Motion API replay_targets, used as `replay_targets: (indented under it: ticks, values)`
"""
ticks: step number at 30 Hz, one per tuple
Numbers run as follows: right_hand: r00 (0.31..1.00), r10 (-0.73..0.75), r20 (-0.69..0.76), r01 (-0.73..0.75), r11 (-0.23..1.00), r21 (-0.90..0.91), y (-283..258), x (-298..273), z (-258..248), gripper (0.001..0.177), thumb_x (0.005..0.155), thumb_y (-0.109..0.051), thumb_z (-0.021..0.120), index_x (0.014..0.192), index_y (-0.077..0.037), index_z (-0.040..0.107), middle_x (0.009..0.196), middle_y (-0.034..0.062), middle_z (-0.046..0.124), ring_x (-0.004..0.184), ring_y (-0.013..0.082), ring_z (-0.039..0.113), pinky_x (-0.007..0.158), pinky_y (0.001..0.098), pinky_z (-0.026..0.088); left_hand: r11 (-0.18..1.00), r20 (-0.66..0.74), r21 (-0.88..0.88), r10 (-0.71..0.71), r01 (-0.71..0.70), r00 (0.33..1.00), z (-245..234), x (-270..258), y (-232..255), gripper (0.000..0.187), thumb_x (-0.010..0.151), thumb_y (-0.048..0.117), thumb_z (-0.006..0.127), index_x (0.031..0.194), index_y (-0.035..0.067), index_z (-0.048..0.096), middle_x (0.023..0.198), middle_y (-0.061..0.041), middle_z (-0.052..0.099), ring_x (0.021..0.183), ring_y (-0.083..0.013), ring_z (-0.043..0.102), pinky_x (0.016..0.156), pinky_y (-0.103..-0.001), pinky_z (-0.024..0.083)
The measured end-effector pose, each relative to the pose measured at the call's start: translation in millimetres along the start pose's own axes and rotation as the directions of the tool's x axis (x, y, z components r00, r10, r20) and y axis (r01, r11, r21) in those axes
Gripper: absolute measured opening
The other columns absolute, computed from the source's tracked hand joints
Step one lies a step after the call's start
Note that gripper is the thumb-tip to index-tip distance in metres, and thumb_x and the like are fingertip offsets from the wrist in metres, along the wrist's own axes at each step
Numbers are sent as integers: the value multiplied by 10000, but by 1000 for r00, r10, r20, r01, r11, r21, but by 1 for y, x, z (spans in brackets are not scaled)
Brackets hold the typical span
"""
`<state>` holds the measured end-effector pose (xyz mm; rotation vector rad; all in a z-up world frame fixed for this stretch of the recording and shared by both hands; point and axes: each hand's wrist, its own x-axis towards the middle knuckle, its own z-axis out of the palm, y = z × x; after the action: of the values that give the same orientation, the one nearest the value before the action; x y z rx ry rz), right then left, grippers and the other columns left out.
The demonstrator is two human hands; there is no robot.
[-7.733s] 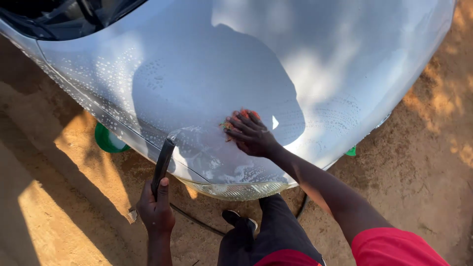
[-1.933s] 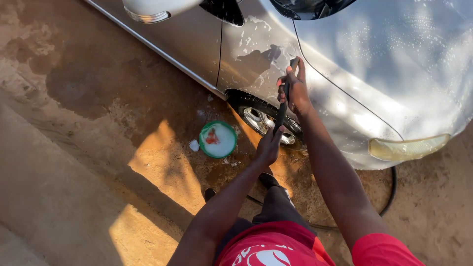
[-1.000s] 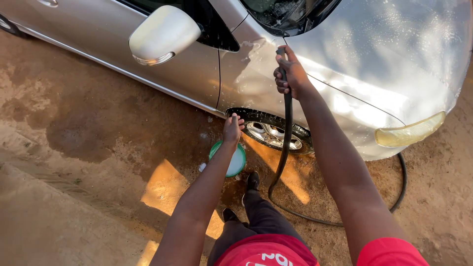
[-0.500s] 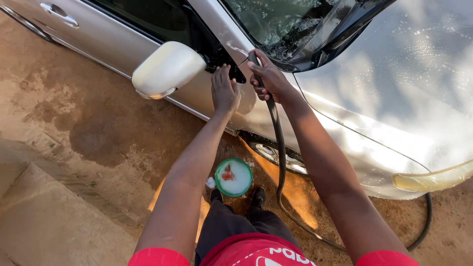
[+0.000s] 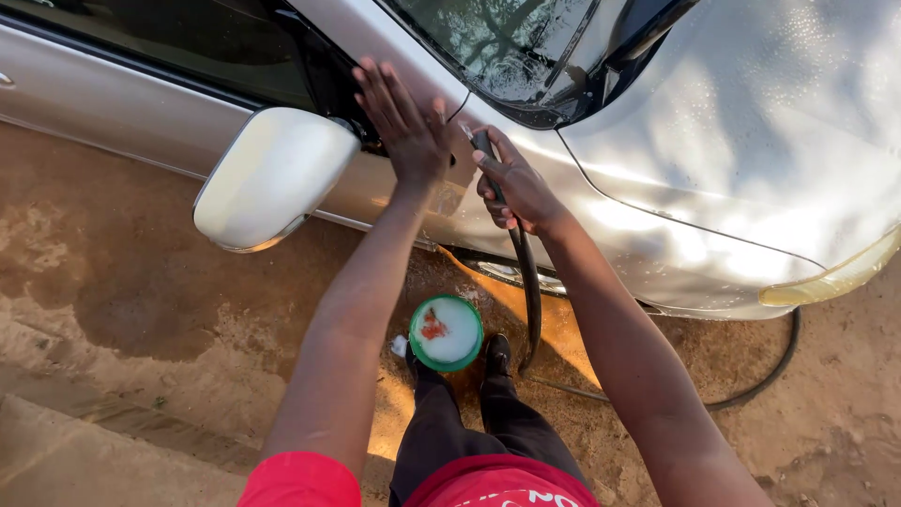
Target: Washing the exterior of a silver car using a sponge, soap bucket, and water hose.
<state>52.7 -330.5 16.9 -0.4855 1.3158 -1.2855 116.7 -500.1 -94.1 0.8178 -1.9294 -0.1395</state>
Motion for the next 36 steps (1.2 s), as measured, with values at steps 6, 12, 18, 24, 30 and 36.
replay_targets:
  ticks: [6,12,18,24,30,36]
  values:
    - [994,49,-97,-50,999,-12,22,-6,2,452,1075,-307,473,1511,-321,354,623,-13,440,340,66,331,277,229,259,995,202,-97,15,5,979,18,-99,9,664,1183,422,325,1688,42,122,1762,-176,110,1667,-378,89,1385,-583,98]
    - [992,104,-74,-110,991,-76,21,-4,35,478,1076,-319,485,1530,-364,345,630,-21,409,366,41,320,303,220,275,996,-51,-42,-75,73,996,14,-4,-2,690,1182,495,317,1687,71,115,1759,-126,120,1672,-313,96,1355,-530,119]
    - [994,67,-88,-79,986,-149,12,16,52,453,1058,-344,513,1488,-367,370,623,-15,405,352,55,316,290,235,271,995,-77,26,-97,99,992,42,-56,-20,695,1170,550,252,1693,112,117,1768,-84,124,1679,-278,115,1361,-497,149]
    - [983,37,-178,-47,997,-54,45,37,36,474,1056,-384,498,1504,-413,346,587,-22,392,346,60,328,292,233,262,942,124,0,-332,334,935,35,-126,-23,755,1135,577,225,1695,85,104,1772,-143,109,1667,-350,131,1374,-568,123]
    - [986,27,-163,-30,999,-17,64,46,35,491,1074,-402,489,1537,-386,328,603,-27,394,366,58,329,308,239,280,823,133,88,-568,561,812,61,-119,-89,785,1138,616,260,1683,74,100,1750,-175,162,1655,-338,164,1366,-527,124]
    - [994,36,-101,-45,995,-90,59,45,31,503,1072,-393,484,1545,-383,315,586,-28,378,359,62,310,298,256,278,471,333,65,-841,880,426,200,-195,-245,713,1130,559,140,1688,137,279,1729,-124,354,1659,-252,292,1418,-435,160]
